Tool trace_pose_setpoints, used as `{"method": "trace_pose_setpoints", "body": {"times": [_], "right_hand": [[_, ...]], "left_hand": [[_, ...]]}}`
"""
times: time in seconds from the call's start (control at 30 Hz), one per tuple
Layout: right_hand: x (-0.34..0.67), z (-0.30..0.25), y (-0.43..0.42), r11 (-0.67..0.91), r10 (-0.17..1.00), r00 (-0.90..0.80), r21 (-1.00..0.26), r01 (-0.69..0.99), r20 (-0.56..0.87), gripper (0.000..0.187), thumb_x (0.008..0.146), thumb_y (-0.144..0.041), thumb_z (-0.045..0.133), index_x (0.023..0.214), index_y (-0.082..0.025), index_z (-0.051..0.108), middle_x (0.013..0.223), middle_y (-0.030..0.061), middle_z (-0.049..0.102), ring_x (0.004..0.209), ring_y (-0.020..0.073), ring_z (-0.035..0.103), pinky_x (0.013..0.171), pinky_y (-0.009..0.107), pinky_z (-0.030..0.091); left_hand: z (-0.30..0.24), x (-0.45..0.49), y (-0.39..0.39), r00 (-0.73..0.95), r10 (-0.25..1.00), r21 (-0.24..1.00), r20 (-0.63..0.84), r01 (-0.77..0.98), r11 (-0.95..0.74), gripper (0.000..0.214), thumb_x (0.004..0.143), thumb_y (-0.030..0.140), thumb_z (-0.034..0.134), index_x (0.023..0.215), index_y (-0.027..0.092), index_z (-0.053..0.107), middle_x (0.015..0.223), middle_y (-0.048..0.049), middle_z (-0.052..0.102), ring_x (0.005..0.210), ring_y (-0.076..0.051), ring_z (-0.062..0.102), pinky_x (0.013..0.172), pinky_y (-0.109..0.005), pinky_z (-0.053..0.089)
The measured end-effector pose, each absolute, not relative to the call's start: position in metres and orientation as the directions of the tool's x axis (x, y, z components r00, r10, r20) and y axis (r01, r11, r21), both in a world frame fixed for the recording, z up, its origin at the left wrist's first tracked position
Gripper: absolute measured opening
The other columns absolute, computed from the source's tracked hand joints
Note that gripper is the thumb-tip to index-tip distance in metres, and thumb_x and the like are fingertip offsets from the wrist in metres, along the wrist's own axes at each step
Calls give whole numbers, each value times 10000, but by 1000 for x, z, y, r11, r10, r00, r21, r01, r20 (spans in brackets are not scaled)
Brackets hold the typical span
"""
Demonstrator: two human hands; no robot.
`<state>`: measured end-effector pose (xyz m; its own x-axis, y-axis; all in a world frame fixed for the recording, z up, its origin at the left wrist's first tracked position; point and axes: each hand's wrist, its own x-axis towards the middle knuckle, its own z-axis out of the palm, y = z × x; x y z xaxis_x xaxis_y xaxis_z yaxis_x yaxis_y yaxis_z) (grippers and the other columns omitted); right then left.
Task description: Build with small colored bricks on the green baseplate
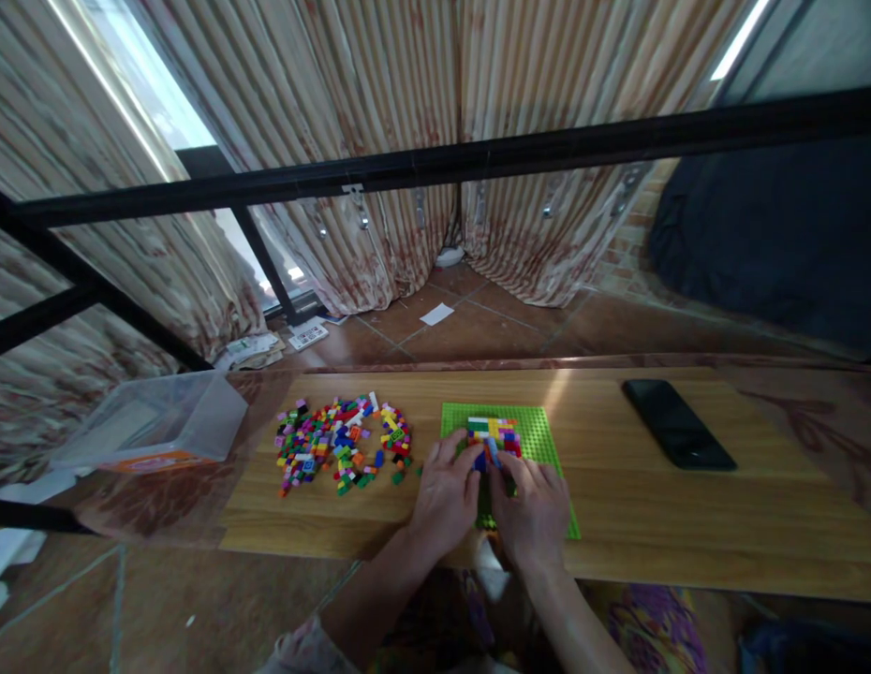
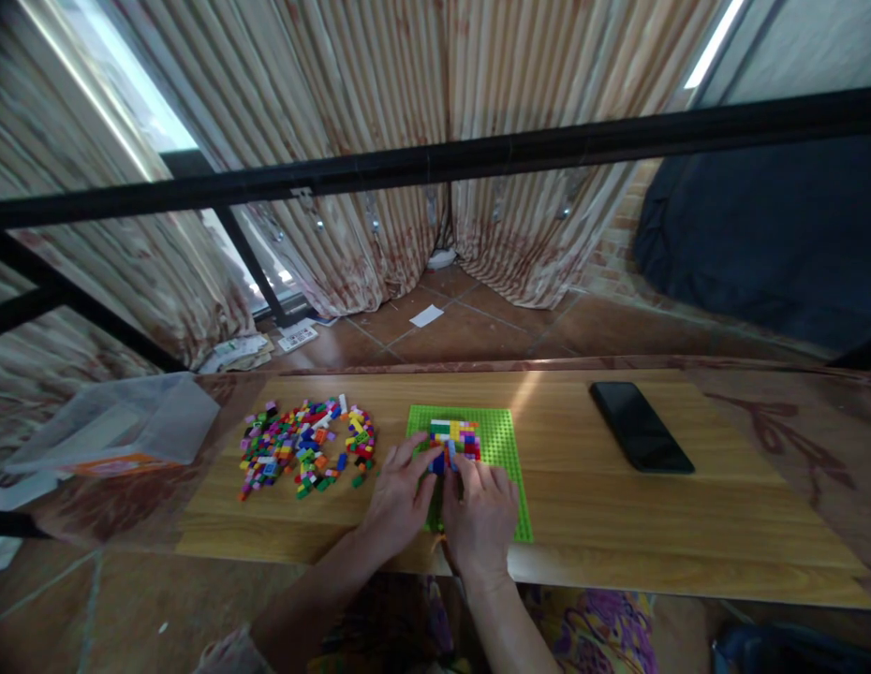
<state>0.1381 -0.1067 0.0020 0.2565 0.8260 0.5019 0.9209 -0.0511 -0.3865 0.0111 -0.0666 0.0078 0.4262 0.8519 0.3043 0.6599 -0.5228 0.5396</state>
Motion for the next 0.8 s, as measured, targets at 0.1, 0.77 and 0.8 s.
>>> {"method": "trace_pose_setpoints", "body": {"times": [0.1, 0.77, 0.8], "right_hand": [[138, 2, -106, -54, 837, 243, -369, 928, 490, 218, 880, -351, 516, 943, -208, 669, 799, 54, 691, 776, 221, 509, 741, 345, 340], [171, 3, -86, 42, 880, 276, -642, 766, 387, 300, 856, -451, 532, 874, -226, 730, 924, 65, 649, 863, 203, 550, 799, 340, 412], [171, 4, -86, 39, 884, 279, -653, 757, 376, 303, 849, -460, 539, 865, -227, 732, 916, 64, 650, 863, 202, 554, 803, 339, 411]], "left_hand": [[8, 11, -68, 443, 848, 537, 292, 658, -529, 419, 859, 144, 455, 1258, 247, 529, 1361, -84, 456, 1232, -251, 441, 1047, -494, 391], [8, 15, -69, 465, 841, 526, 275, 659, -537, 418, 862, 163, 464, 1270, 240, 511, 1391, -92, 396, 1209, -258, 415, 1030, -471, 372], [8, 15, -69, 461, 844, 525, 275, 663, -533, 414, 864, 165, 463, 1269, 240, 511, 1394, -94, 392, 1206, -259, 415, 1028, -472, 371]]}}
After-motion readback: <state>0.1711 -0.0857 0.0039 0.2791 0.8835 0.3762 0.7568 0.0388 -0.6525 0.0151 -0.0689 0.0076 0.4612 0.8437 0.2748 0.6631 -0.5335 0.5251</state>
